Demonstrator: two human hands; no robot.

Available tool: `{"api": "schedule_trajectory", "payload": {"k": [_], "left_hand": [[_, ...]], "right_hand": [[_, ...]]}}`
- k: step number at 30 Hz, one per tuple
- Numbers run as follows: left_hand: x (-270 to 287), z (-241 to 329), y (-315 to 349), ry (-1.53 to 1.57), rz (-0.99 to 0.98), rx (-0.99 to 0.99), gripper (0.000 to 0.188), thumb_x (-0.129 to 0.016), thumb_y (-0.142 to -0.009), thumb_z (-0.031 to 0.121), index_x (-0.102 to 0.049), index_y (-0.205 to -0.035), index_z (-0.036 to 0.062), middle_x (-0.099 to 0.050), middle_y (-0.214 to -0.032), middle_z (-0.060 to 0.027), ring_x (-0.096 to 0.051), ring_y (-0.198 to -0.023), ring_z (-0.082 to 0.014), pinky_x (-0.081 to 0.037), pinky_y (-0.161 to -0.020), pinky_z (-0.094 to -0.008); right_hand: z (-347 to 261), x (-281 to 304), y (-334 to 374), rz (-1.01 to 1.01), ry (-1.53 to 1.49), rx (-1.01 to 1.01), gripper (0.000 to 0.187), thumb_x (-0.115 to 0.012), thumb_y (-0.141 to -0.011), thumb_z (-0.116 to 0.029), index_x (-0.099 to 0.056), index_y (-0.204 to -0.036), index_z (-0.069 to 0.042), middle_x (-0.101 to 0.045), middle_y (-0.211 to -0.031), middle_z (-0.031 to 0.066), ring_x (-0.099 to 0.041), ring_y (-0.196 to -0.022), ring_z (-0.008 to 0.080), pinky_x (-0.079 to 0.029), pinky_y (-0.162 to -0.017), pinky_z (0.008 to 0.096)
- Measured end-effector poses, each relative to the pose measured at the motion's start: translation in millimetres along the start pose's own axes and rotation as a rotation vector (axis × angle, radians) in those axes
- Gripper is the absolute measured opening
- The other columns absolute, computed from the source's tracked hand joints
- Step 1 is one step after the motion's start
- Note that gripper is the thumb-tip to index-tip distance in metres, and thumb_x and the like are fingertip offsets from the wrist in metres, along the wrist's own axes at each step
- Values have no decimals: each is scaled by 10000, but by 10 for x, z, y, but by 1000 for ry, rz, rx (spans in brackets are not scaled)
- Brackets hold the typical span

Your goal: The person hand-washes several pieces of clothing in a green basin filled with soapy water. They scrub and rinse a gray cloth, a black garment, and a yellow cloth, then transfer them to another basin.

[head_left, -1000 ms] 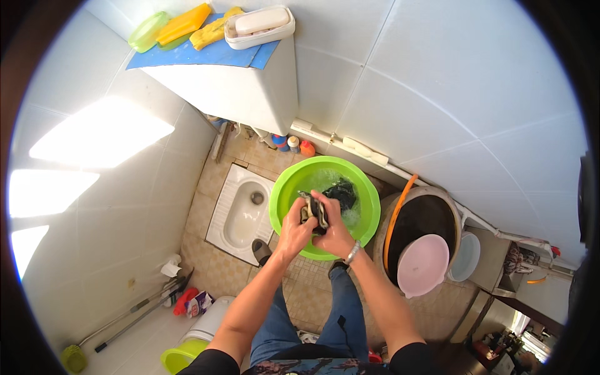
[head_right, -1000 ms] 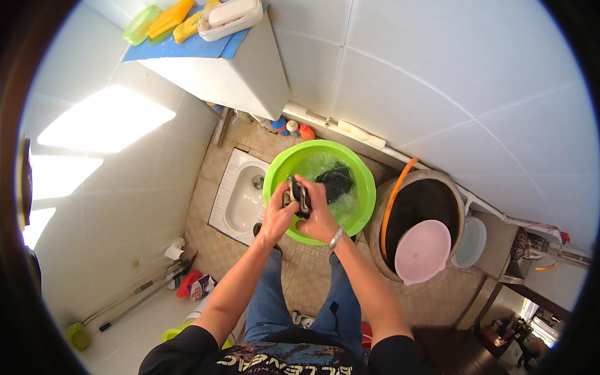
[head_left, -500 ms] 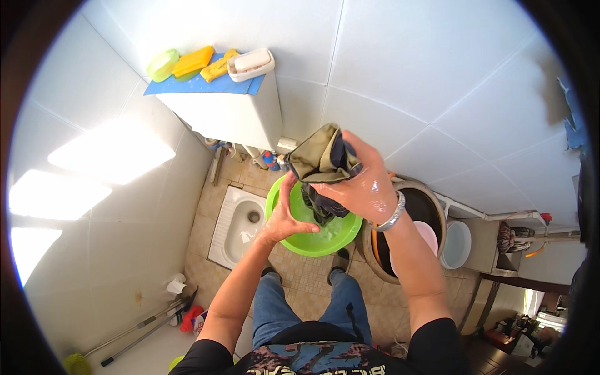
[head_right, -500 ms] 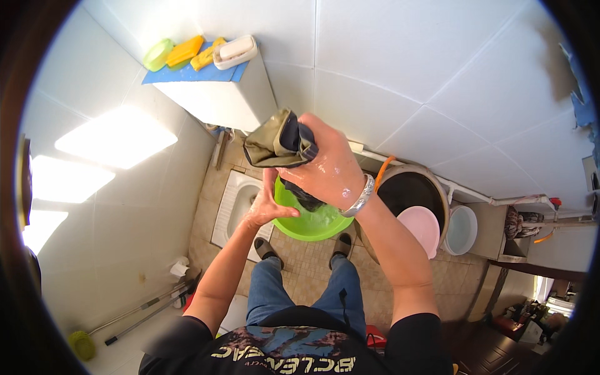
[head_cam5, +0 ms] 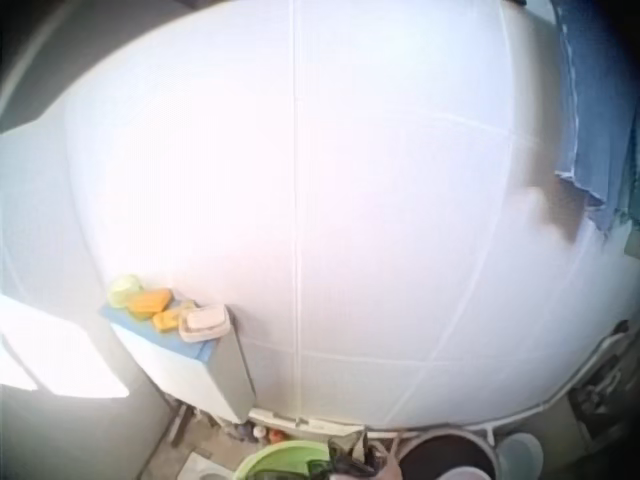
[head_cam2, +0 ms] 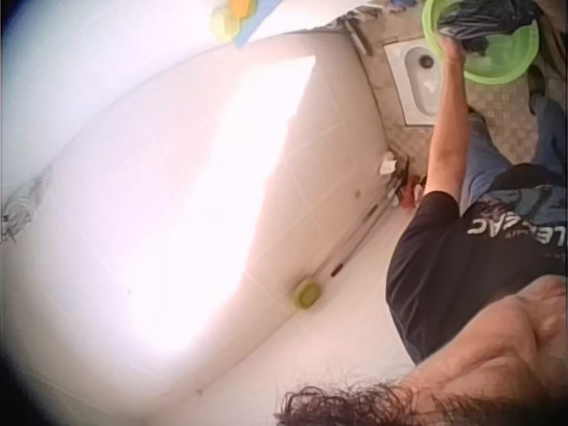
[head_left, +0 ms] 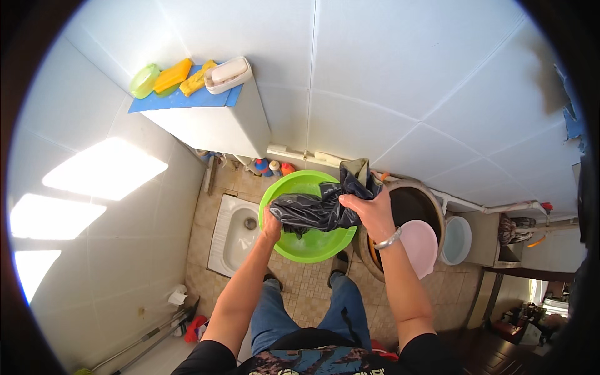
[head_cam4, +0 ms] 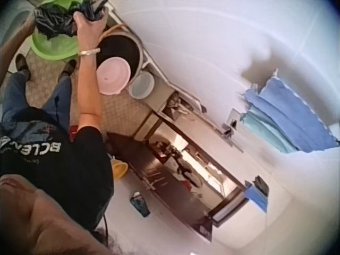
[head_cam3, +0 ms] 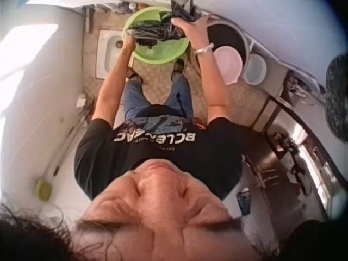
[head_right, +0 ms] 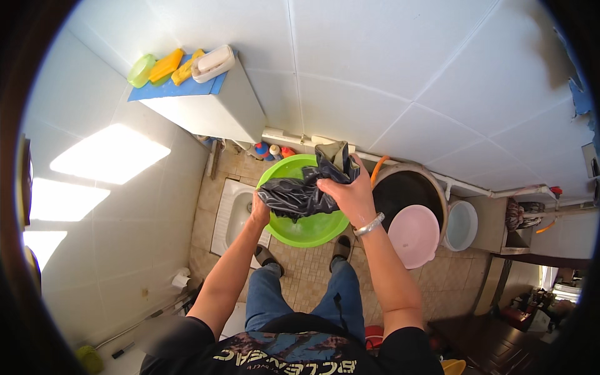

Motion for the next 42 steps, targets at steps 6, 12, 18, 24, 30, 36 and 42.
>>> {"api": "schedule_trajectory", "payload": {"k": [6, 12, 18, 24, 30, 36, 42], "left_hand": [[203, -421, 95, -7, 200, 95, 311, -659, -904, 206, -678, -1041, -73, -692, -941, -90, -642, -810, -174, -522, -727, -320], [126, -331, 252, -486, 134, 188, 297, -715, -817, 66, -641, -1079, -52, -697, -939, -93, -644, -835, -161, -532, -742, -316], [-554, -721, 800, -1150, -204, 127, 480, -766, -765, 206, -446, -1046, -16, -666, -931, -312, -643, -834, -508, -530, -743, -528], [-651, -1289, 719, -829, -393, 180, 772, -793, -760, 273, -374, -1316, -60, -606, -1136, -325, -628, -1065, -466, -519, -907, -465], [-449, -1715, -24, -686, -75, 280, 794, -808, -758, 449, -553, -1289, -82, -547, -1288, -280, -571, -1193, -334, -459, -1012, -396], [5, -1544, -701, -1473, 138, -45, 779, -701, -913, 351, -297, -1563, 203, -135, -1604, -281, -212, -1435, -529, -320, -1127, -578], [294, -2426, -1120, -1482, -104, 129, 814, -636, -946, 420, -203, -1595, 187, -40, -1640, -244, -197, -1463, -497, -345, -1126, -594]], "right_hand": [[2325, 967, -854, 141, 170, -322, 992, -823, -814, -187, -193, -1570, -60, -533, -1383, 196, -597, -1195, 331, -451, -1037, 494], [3432, 542, -192, 108, -144, -1111, 924, -646, -882, -633, -329, -1539, -66, -391, -1534, 216, -498, -1298, 453, -411, -1060, 546], [3266, -205, -418, -352, -171, -830, 484, -815, -825, -338, -653, -1181, -54, -698, -1073, 63, -679, -912, 169, -551, -798, 310], [3276, 249, -580, -524, -44, -695, 660, -791, -636, 46, -607, -1269, 21, -673, -1170, 125, -641, -1028, 231, -525, -882, 382], [3727, 1226, -1217, -80, 903, -479, 960, -801, -672, -84, -321, -1500, -8, -528, -1351, 260, -622, -1079, 422, -534, -898, 412], [3616, 617, -1020, -183, 1473, -302, 986, -687, -811, 80, -258, -1545, -418, -160, -1625, 165, -548, -1202, 481, -595, -840, 493], [4541, 724, -1187, -391, 1819, -390, 707, -576, -932, -16, -387, -1485, -414, -226, -1612, 78, -510, -1217, 431, -591, -793, 502]]}}
Point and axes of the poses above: each hand's wrist, its own y-axis away from the middle knuckle, its own x-axis out of the back of the hand, z = x × y, the point moved 8 cm from there along -y, towards the middle knuckle
